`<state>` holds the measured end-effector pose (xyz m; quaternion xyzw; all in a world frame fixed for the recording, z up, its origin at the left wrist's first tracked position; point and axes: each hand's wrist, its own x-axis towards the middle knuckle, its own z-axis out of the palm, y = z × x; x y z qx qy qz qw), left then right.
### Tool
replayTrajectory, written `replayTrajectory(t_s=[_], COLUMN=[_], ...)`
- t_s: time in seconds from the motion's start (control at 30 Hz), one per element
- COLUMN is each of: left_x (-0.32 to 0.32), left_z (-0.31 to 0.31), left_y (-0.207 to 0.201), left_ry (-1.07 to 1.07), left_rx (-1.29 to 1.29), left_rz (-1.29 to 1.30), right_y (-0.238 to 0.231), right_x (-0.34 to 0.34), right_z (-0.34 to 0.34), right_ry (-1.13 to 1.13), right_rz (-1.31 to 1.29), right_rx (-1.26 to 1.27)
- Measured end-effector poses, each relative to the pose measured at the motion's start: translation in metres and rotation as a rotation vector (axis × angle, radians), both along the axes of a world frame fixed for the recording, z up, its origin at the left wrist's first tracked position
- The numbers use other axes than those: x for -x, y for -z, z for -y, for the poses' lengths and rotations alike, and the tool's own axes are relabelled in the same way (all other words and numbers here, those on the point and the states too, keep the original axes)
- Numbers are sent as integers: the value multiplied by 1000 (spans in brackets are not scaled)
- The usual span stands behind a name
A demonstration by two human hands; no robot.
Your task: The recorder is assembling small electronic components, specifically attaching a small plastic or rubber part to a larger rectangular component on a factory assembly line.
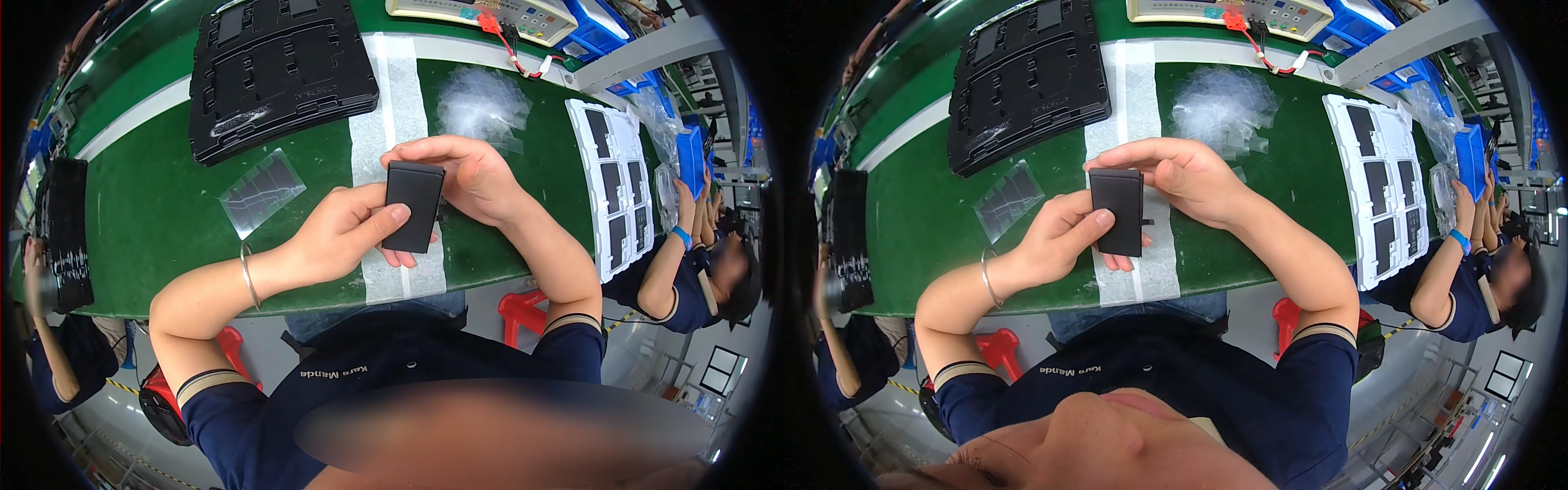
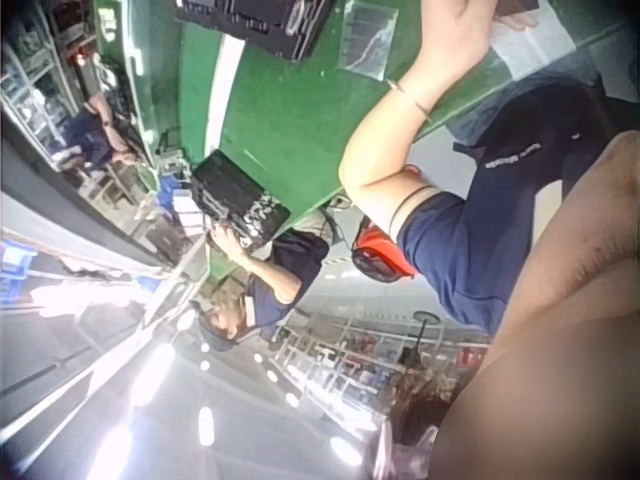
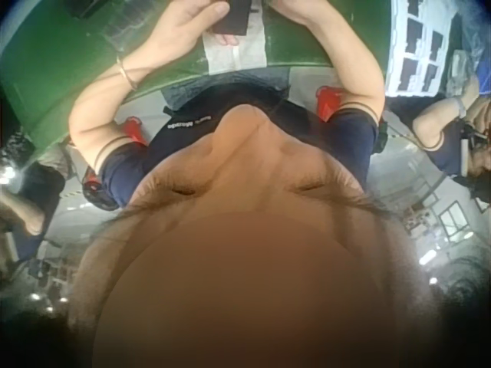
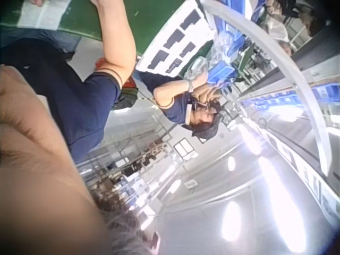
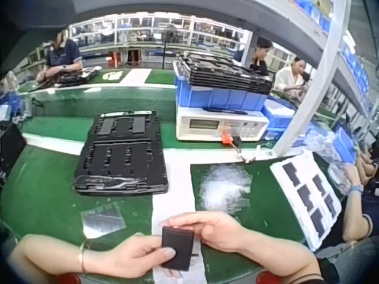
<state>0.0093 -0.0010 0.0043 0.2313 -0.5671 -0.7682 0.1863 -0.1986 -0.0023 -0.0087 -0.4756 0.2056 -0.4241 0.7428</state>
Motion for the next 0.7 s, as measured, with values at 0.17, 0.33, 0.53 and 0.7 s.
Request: replayTrajectory(t_s=[0.17, 0.33, 0.53, 0.7], left_x=[2, 2, -1, 2], left_z=[-4, -5, -3, -3], left_y=[1, 3, 2, 2], left_ry=[35, 46, 43, -35], left_rx=[-46, -48, -13, 34], left_rz=[-29, -69, -24, -3], right_y=[3, 4, 2, -5], right_x=[-4, -7, -8, -10], right_z=[-3, -11, -11, -6], right_ry=[-52, -73, -54, 35], right_rz=[21, 68, 67, 96], right_rx=[-44, -159, -146, -115])
